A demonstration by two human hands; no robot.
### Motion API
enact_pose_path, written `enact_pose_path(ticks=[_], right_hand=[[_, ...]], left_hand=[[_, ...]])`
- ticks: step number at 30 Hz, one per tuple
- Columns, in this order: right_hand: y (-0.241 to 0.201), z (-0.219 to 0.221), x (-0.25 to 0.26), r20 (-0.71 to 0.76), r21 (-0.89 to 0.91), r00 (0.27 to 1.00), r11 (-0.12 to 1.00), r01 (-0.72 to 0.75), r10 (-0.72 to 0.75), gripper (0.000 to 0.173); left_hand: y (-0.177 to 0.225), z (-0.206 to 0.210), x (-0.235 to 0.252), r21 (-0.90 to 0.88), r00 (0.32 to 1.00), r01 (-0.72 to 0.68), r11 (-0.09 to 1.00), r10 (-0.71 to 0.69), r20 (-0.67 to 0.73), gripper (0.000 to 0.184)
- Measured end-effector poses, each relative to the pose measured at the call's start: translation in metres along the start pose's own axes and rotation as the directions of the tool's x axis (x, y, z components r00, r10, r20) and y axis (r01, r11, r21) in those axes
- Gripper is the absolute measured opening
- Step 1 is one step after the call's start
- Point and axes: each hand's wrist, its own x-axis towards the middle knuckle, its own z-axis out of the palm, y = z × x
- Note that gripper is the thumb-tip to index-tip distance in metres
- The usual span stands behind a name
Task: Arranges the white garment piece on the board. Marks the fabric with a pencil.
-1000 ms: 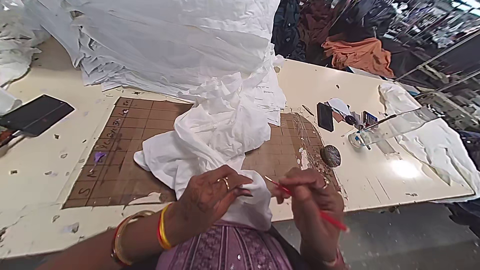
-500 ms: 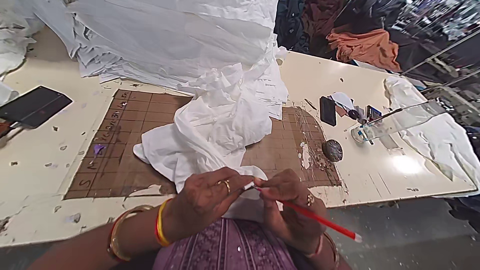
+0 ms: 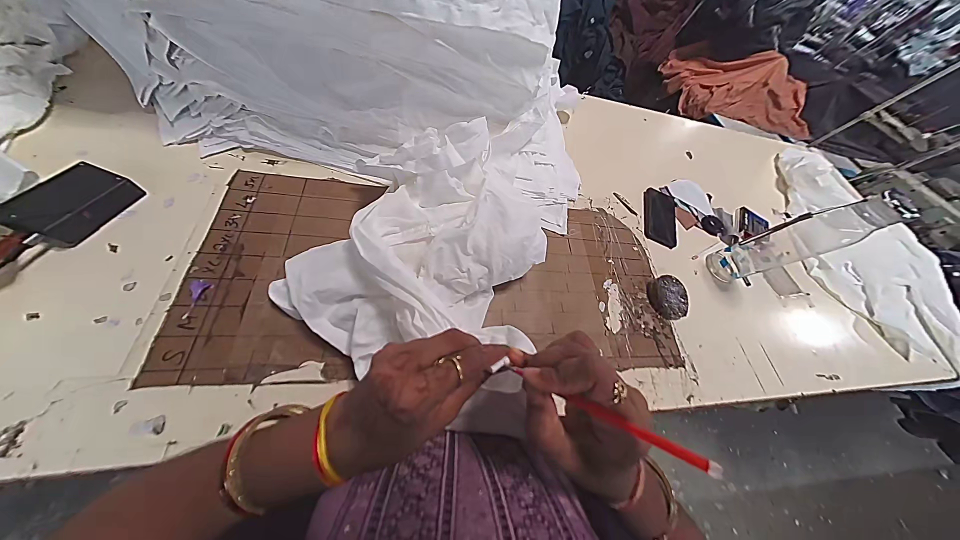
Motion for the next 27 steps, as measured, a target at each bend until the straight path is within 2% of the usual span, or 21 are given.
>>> enact_pose_path(ticks=[4,6,8,9,10,11,12,13,14,15,17,19,21,23,24,25,27], right_hand=[[0.000,0.000,0.000,-0.018,0.029,1.000,1.000,-0.007,0.007,0.005],[0.000,-0.004,0.000,-0.098,0.088,0.994,0.995,-0.044,0.053,0.008],[0.003,-0.009,0.001,-0.194,0.143,0.971,0.984,-0.110,0.137,0.020],[0.008,-0.011,0.000,-0.210,0.166,0.962,0.976,-0.143,0.177,0.031],[0.015,-0.012,-0.002,-0.219,0.150,0.956,0.975,-0.165,0.196,0.040],[0.025,-0.010,-0.006,-0.221,0.069,0.959,0.984,-0.166,0.177,0.045],[0.034,-0.007,-0.011,-0.205,-0.060,0.971,0.989,-0.134,0.120,0.045],[0.044,-0.002,-0.019,-0.187,-0.201,0.982,0.977,-0.076,0.038,0.040],[0.052,0.005,-0.028,-0.155,-0.315,0.987,0.949,-0.001,-0.050,0.032],[0.059,0.012,-0.038,-0.098,-0.406,0.987,0.910,0.081,-0.131,0.027],[0.071,0.028,-0.050,0.042,-0.567,0.970,0.794,0.221,-0.240,0.025],[0.080,0.041,-0.047,0.067,-0.688,0.962,0.686,0.236,-0.263,0.037],[0.089,0.046,-0.041,-0.033,-0.746,0.963,0.647,0.156,-0.269,0.036],[0.091,0.039,-0.031,-0.080,-0.748,0.970,0.658,0.094,-0.230,0.019],[0.090,0.033,-0.027,-0.066,-0.728,0.979,0.680,0.085,-0.194,0.011],[0.090,0.027,-0.023,-0.040,-0.712,0.987,0.698,0.082,-0.156,0.007],[0.089,0.016,-0.015,0.008,-0.681,0.992,0.726,0.096,-0.124,0.008]], left_hand=[[-0.001,0.001,0.000,0.005,1.000,-0.003,1.000,0.003,-0.005,0.014],[-0.007,0.005,0.002,0.074,0.999,0.037,0.997,-0.038,0.010,0.018],[-0.021,0.010,0.005,0.173,0.982,0.185,0.967,-0.187,-0.003,0.025],[-0.032,0.013,0.007,0.170,0.944,0.328,0.929,-0.330,-0.017,0.028],[-0.045,0.014,0.010,0.108,0.854,0.516,0.849,-0.520,0.001,0.032],[-0.058,0.012,0.014,-0.006,0.705,0.709,0.706,-0.707,0.050,0.035],[-0.071,0.011,0.019,-0.146,0.534,0.843,0.518,-0.839,0.106,0.039],[-0.080,0.011,0.023,-0.262,0.405,0.895,0.361,-0.903,0.140,0.041],[-0.085,0.011,0.026,-0.337,0.321,0.907,0.252,-0.933,0.165,0.042],[-0.085,0.012,0.028,-0.381,0.263,0.908,0.174,-0.945,0.196,0.042],[-0.080,0.012,0.030,-0.371,0.201,0.925,0.086,-0.938,0.283,0.046],[-0.076,0.010,0.031,-0.301,0.160,0.953,0.041,-0.911,0.380,0.050],[-0.075,0.009,0.029,-0.248,0.163,0.967,0.059,-0.890,0.425,0.046],[-0.075,0.005,0.026,-0.186,0.250,0.965,0.184,-0.853,0.458,0.040],[-0.075,0.002,0.023,-0.135,0.331,0.944,0.303,-0.835,0.440,0.042],[-0.074,0.001,0.017,-0.077,0.451,0.886,0.458,-0.810,0.374,0.047],[-0.071,0.002,0.006,0.081,0.747,0.633,0.770,-0.635,0.194,0.061]])
